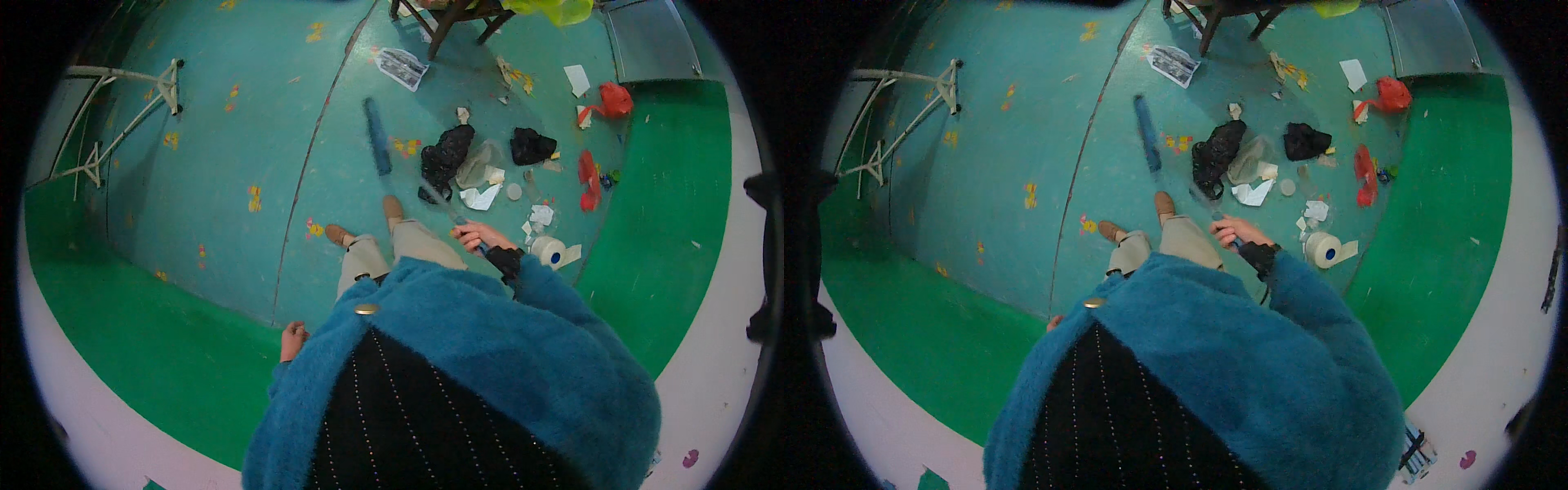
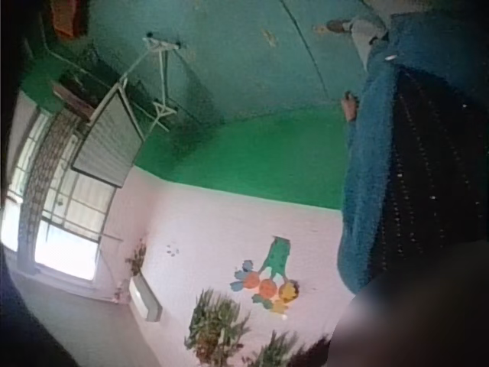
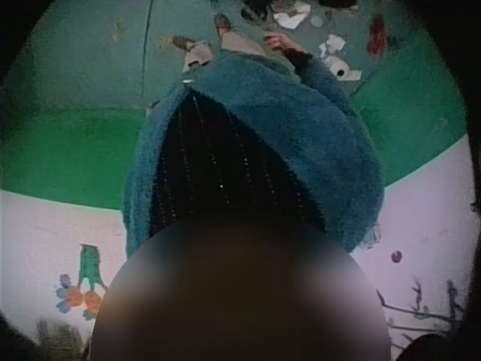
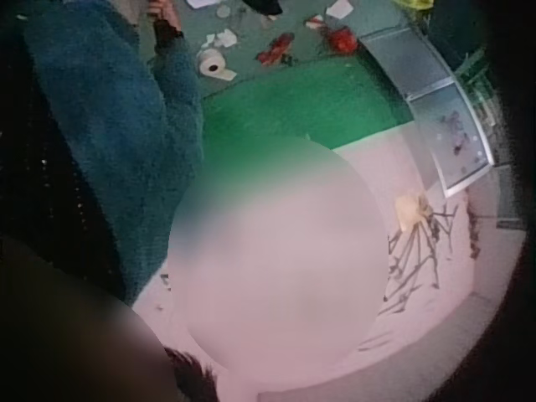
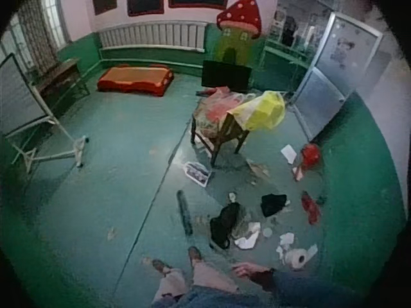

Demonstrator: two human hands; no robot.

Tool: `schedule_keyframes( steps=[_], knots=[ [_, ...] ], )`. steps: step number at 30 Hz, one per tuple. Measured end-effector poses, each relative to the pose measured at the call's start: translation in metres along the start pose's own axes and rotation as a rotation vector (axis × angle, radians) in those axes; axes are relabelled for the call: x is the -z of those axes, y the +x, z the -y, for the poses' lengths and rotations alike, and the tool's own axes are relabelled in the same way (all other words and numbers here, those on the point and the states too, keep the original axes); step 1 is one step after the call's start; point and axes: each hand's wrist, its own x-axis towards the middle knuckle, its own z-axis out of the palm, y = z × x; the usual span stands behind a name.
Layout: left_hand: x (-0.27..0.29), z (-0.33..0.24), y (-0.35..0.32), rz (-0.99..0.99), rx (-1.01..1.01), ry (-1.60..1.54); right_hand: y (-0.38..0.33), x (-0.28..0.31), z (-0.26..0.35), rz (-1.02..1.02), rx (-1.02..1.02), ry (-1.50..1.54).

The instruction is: The person sweeps a cluttered room with a long-handled broom, then picks up scattered items including papers, plastic bags, and a cardboard box. They place the collected items into the box and continue sweeping the floor.

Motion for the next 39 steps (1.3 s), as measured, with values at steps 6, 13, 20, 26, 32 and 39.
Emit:
schedule_keyframes(
  steps=[6, 13, 20, 26, 32, 39],
  knots=[
    [0.013, -0.031, 0.001, -0.009, -0.014, 0.101, 0.066, 0.0, -0.003, 0.23, -0.254, 0.469],
    [0.021, 0.008, 0.017, 0.007, -0.012, 0.071, 0.018, 0.084, 0.072, 0.058, 0.152, 0.525],
    [0.021, 0.021, 0.048, 0.033, -0.157, 0.271, 0.007, 0.154, 0.193, 0.01, 1.013, -0.827],
    [0.064, 0.008, 0.078, 0.097, -0.122, 0.23, -0.019, 0.14, 0.162, -0.283, 0.643, 0.08],
    [0.127, -0.015, 0.169, 0.191, -0.188, 0.417, -0.024, 0.088, 0.04, -0.242, 0.817, 0.345],
    [0.178, -0.18, 0.218, 0.389, -0.313, 0.56, 0.016, 0.035, -0.122, 0.046, 0.81, 0.787]
  ],
)
